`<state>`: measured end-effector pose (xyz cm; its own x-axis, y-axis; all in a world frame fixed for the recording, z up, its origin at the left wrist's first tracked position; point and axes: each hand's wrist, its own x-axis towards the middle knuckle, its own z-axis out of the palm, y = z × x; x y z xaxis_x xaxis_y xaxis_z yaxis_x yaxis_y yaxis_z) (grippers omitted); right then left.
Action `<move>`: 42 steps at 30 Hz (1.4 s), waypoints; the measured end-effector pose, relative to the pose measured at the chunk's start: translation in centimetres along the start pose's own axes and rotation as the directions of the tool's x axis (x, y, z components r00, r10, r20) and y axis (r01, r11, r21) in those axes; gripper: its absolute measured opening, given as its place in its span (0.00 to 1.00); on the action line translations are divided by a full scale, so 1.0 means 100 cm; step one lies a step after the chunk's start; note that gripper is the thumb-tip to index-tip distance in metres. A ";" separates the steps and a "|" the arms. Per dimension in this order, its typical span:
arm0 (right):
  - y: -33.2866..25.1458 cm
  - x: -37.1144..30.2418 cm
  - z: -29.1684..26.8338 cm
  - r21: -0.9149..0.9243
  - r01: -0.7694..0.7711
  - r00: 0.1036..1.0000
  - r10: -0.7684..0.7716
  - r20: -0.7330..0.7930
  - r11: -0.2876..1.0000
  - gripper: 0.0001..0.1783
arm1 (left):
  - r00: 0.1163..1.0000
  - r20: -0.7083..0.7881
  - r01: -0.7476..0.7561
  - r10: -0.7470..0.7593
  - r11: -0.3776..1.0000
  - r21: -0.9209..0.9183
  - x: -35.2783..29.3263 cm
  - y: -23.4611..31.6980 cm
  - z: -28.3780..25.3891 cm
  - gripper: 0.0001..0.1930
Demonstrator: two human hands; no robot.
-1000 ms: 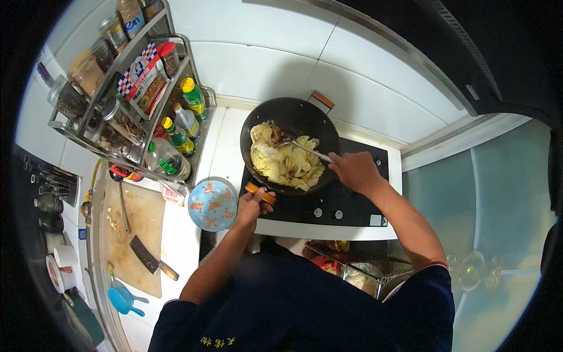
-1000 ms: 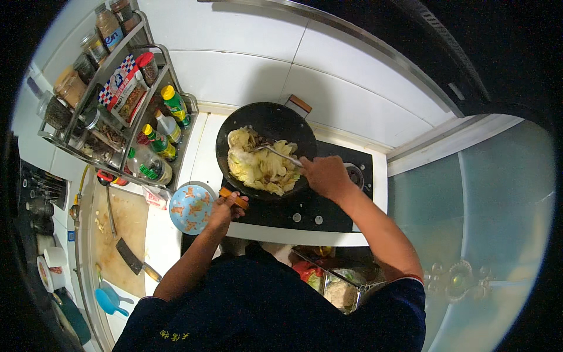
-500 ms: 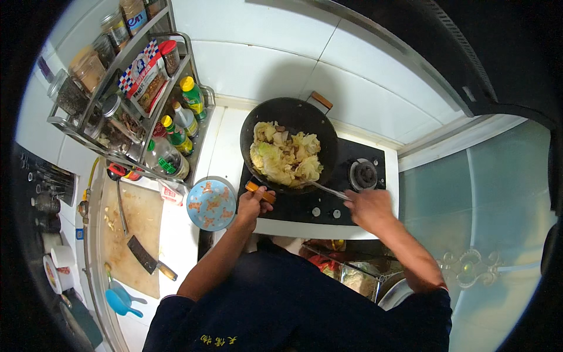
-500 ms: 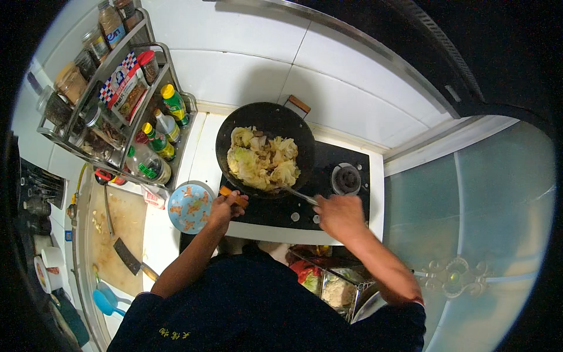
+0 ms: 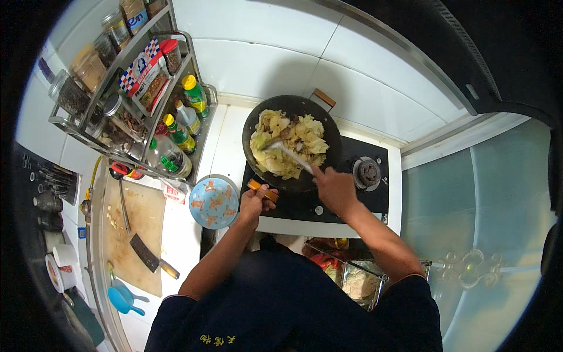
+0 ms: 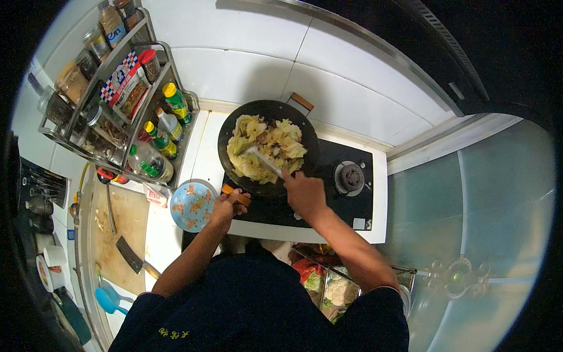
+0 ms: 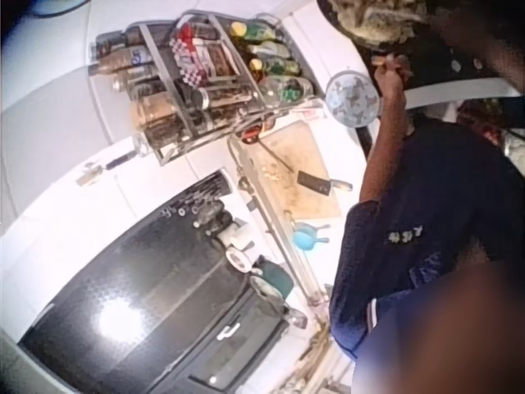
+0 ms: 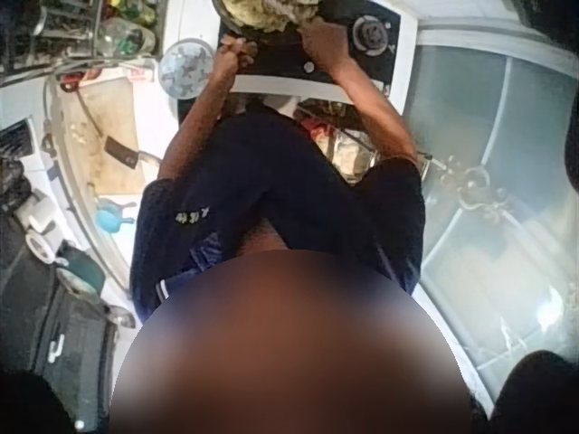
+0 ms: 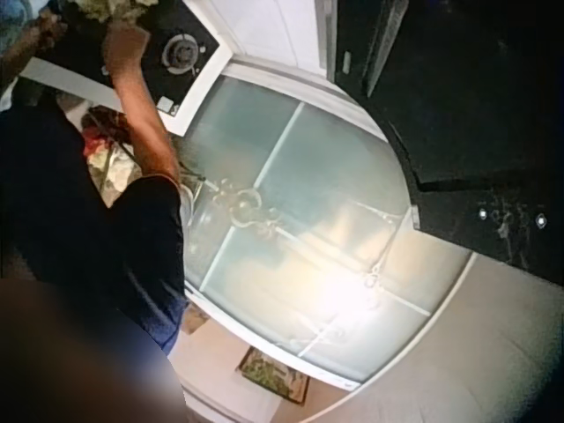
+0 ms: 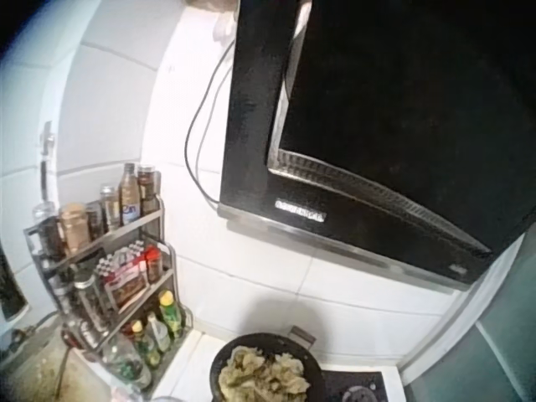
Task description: The person chops cabbage on a cutting board using a cleaver and transfers it into a wok on a stovetop. They add water, salt, soy sauce, and another seasoning, then stir the cabbage with a spatula while it cooks.
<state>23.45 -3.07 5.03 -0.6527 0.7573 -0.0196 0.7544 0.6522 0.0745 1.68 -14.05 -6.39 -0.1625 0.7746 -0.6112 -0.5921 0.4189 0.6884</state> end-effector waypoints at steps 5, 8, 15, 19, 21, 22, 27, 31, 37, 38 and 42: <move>0.015 -0.017 -0.040 0.031 -0.016 0.998 0.014 0.068 0.999 0.20 | 1.000 0.015 0.006 -0.006 1.000 0.013 0.003 -0.002 -0.006 0.19; 0.044 -0.011 -0.077 0.071 -0.153 0.987 0.149 0.056 0.986 0.19 | 1.000 -0.005 0.002 -0.002 1.000 0.006 0.003 -0.004 -0.003 0.17; 0.132 0.074 0.006 -0.082 -0.333 0.918 0.343 0.201 0.939 0.13 | 1.000 0.007 0.003 -0.003 0.999 0.034 0.004 -0.001 -0.005 0.16; 0.144 0.108 0.087 0.291 -0.297 0.836 0.100 0.540 0.910 0.17 | 0.999 0.038 -0.016 0.015 0.999 0.041 0.005 -0.004 -0.010 0.18; 0.123 0.103 0.079 0.401 -0.286 0.874 0.066 0.481 0.870 0.17 | 0.999 0.046 -0.030 0.028 0.999 0.040 0.006 -0.006 -0.011 0.17; 0.126 0.098 0.091 0.416 -0.267 0.907 0.081 0.413 0.869 0.17 | 0.998 0.058 -0.033 0.030 0.999 0.041 0.007 -0.006 -0.011 0.17; 0.070 0.051 0.024 0.084 -0.054 0.990 0.042 0.134 0.995 0.20 | 0.999 0.037 -0.010 0.009 0.999 0.045 0.006 -0.005 -0.009 0.18; 0.041 0.011 -0.009 -0.114 -0.001 0.978 0.025 0.205 0.993 0.22 | 0.999 0.033 -0.015 0.014 0.999 0.039 0.004 -0.004 -0.007 0.19; 0.028 -0.036 -0.057 -0.083 0.042 0.992 -0.032 0.121 0.996 0.24 | 1.000 -0.008 -0.005 0.005 1.000 0.012 0.000 -0.001 -0.002 0.14; 0.028 -0.038 -0.061 -0.071 0.038 0.995 -0.031 0.099 0.997 0.23 | 1.000 0.007 -0.010 0.010 1.000 0.006 0.002 -0.002 -0.004 0.15; 0.030 -0.002 -0.054 -0.137 -0.109 0.993 0.102 -0.055 0.985 0.21 | 0.999 0.037 -0.015 0.015 1.000 0.014 0.008 -0.007 -0.009 0.17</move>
<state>25.45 -1.49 10.62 -0.5749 0.8171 0.0428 0.8045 0.5549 0.2120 1.25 -14.18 -7.69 -0.1417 0.7978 -0.5860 -0.5785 0.4136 0.7030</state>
